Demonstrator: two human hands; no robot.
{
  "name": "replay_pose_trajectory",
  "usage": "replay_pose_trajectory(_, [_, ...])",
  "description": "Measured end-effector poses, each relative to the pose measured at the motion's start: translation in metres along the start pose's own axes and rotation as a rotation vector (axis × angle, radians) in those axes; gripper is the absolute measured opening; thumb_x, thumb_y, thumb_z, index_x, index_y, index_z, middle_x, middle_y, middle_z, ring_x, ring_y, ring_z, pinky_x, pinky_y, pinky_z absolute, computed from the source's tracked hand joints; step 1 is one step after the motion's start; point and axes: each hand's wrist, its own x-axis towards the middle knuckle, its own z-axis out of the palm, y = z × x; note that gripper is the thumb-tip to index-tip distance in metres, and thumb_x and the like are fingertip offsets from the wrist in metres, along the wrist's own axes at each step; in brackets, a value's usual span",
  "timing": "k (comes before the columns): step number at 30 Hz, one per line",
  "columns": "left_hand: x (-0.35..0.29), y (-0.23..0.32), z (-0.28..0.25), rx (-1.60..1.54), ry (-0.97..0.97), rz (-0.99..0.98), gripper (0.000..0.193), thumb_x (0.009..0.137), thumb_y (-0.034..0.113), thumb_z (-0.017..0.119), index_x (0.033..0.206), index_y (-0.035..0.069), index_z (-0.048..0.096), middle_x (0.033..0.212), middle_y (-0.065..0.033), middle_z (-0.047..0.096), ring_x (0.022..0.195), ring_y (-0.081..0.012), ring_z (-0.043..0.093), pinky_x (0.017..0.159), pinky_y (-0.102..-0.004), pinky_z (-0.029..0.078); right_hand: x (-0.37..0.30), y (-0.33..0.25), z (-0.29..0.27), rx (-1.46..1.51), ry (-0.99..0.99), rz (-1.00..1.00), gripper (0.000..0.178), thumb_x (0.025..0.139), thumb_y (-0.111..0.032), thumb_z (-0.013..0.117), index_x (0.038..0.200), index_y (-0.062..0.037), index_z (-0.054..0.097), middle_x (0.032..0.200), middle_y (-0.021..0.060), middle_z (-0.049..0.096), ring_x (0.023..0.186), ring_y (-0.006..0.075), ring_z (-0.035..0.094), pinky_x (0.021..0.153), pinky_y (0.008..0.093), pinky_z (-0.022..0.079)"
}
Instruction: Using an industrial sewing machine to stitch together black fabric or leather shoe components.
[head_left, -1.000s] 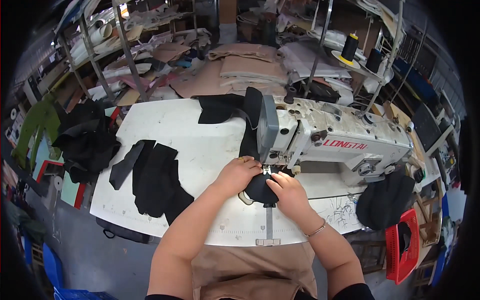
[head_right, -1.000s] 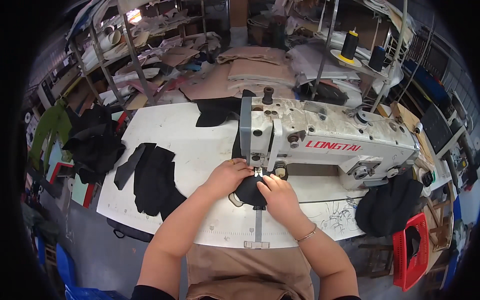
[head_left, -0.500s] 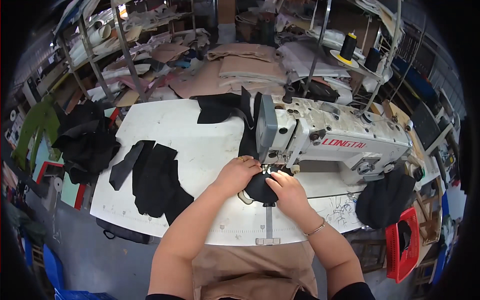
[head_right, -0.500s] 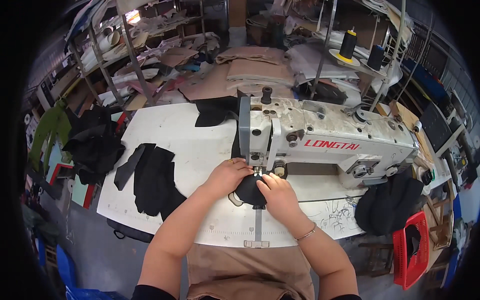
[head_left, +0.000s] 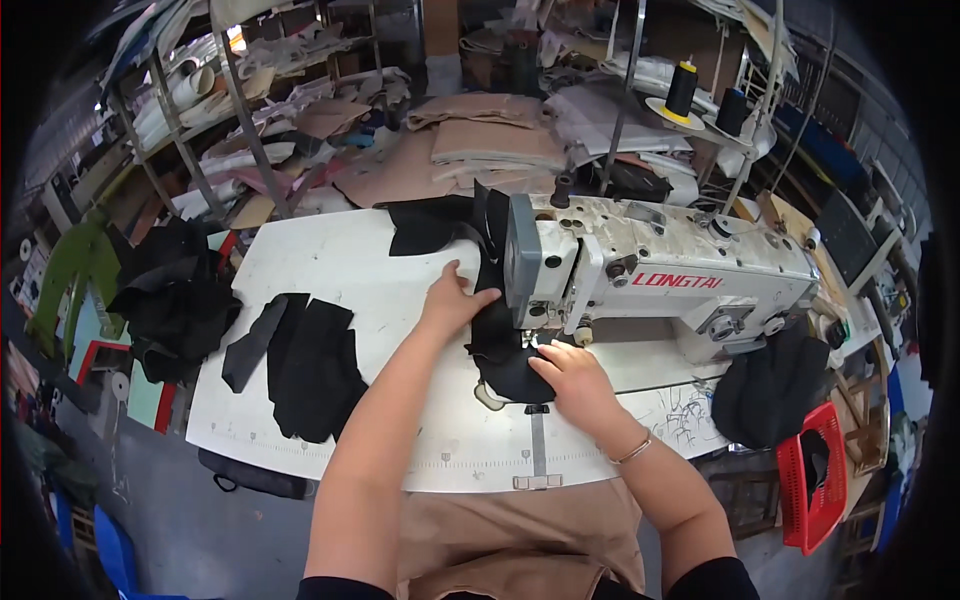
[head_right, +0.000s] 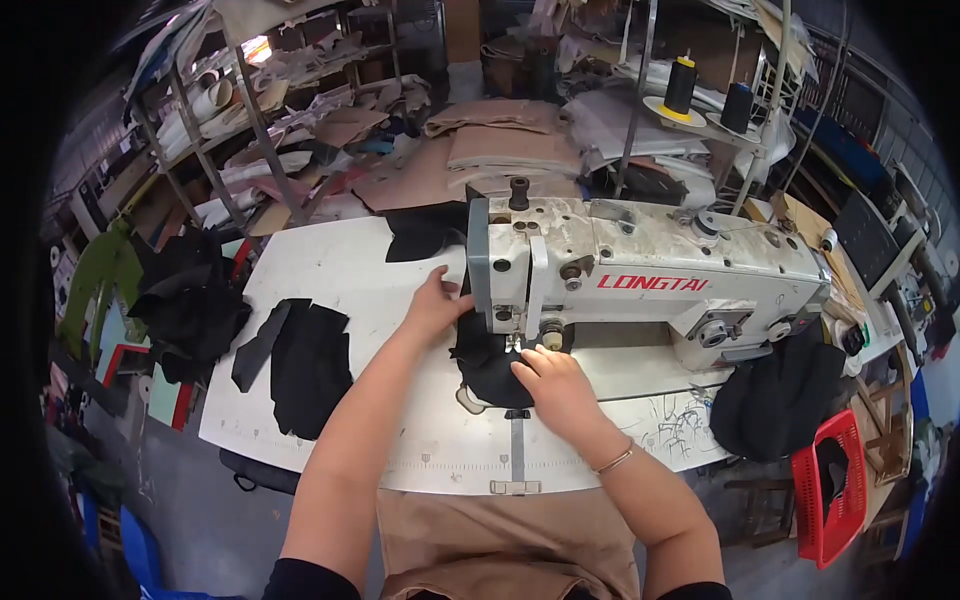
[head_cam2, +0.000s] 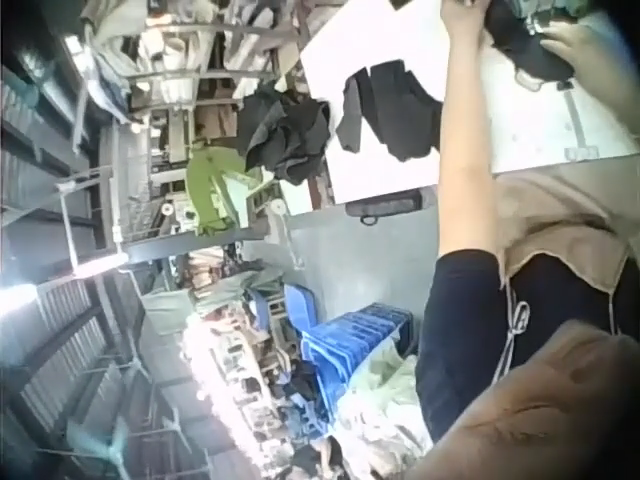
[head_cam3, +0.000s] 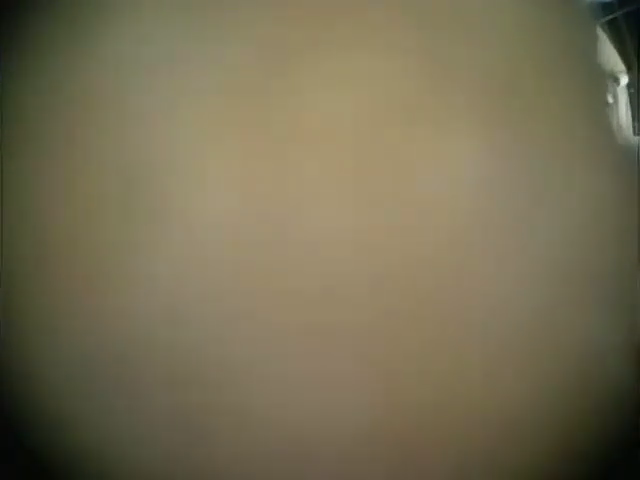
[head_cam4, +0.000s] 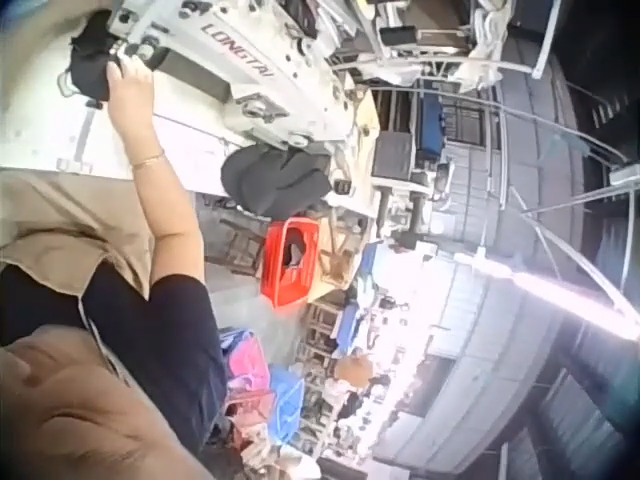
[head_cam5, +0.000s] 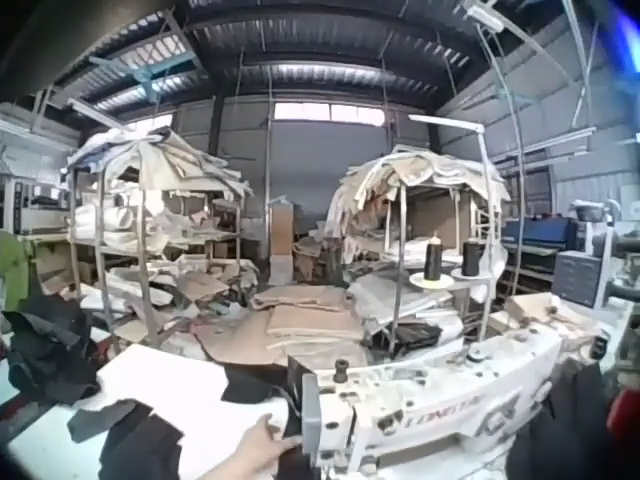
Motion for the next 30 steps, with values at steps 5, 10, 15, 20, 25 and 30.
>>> replay_pose_trajectory(5, [-0.006,0.013,-0.022,-0.090,-0.330,-0.024,0.086,0.069,0.013,0.079,0.140,-0.001,0.032,0.079,-0.0134,0.062,0.069,-0.0241,0.062,0.065,-0.0341,0.052,0.025,0.038,-0.033,0.093,-0.342,0.240,0.037,0.075,-0.001,0.056,0.110,-0.0076,0.063,0.121,0.0110,0.059,0.114,0.0320,0.053,0.096,0.0416,0.042])
replay_pose_trajectory(10, [-0.072,0.035,-0.059,-0.690,-0.554,-0.430,0.058,0.084,-0.003,0.060,0.134,0.007,0.033,0.114,-0.0117,0.057,0.087,-0.0222,0.064,0.064,-0.0285,0.059,0.042,0.116,-0.002,-0.018,-0.193,0.389,0.047,0.081,-0.015,0.061,0.126,-0.0074,0.052,0.131,0.0215,0.049,0.126,0.0376,0.042,0.101,0.0417,0.038])
replay_pose_trajectory(15, [-0.100,0.003,-0.058,-0.914,-0.204,-0.518,0.067,0.087,-0.011,0.050,0.144,0.002,0.017,0.117,-0.0152,0.053,0.091,-0.0251,0.064,0.085,-0.0345,0.057,0.047,0.104,0.009,-0.002,-0.223,0.407,0.047,0.083,-0.016,0.060,0.127,-0.0063,0.050,0.133,0.0217,0.047,0.127,0.0380,0.040,0.102,0.0421,0.037])
replay_pose_trajectory(20, [-0.129,0.014,-0.066,-0.080,0.000,0.309,0.078,0.076,-0.003,0.064,0.143,0.000,0.025,0.128,-0.0200,0.046,0.120,-0.0316,0.048,0.094,-0.0393,0.048,0.004,0.072,-0.030,0.054,-0.312,0.444,0.048,0.083,-0.016,0.061,0.128,-0.0062,0.050,0.135,0.0172,0.047,0.123,0.0317,0.045,0.105,0.0443,0.035])
replay_pose_trajectory(25, [-0.127,0.055,-0.033,0.124,-0.296,0.835,0.068,0.069,0.001,0.066,0.133,0.001,0.043,0.125,-0.0193,0.052,0.119,-0.0342,0.049,0.099,-0.0418,0.041,-0.015,0.025,-0.036,-0.291,0.175,-0.279,0.040,0.079,-0.012,0.058,0.118,-0.0089,0.054,0.124,0.0133,0.053,0.114,0.0261,0.051,0.100,0.0440,0.041])
replay_pose_trajectory(30, [-0.101,0.040,-0.019,-0.337,-0.338,0.191,0.025,0.085,0.003,0.055,0.108,0.002,0.065,0.101,-0.0127,0.068,0.090,-0.0210,0.066,0.082,-0.0304,0.050,-0.007,0.041,-0.022,0.024,-0.134,-0.258,0.022,0.078,-0.008,0.055,0.099,-0.0094,0.059,0.108,0.0084,0.059,0.100,0.0266,0.058,0.086,0.0378,0.049])
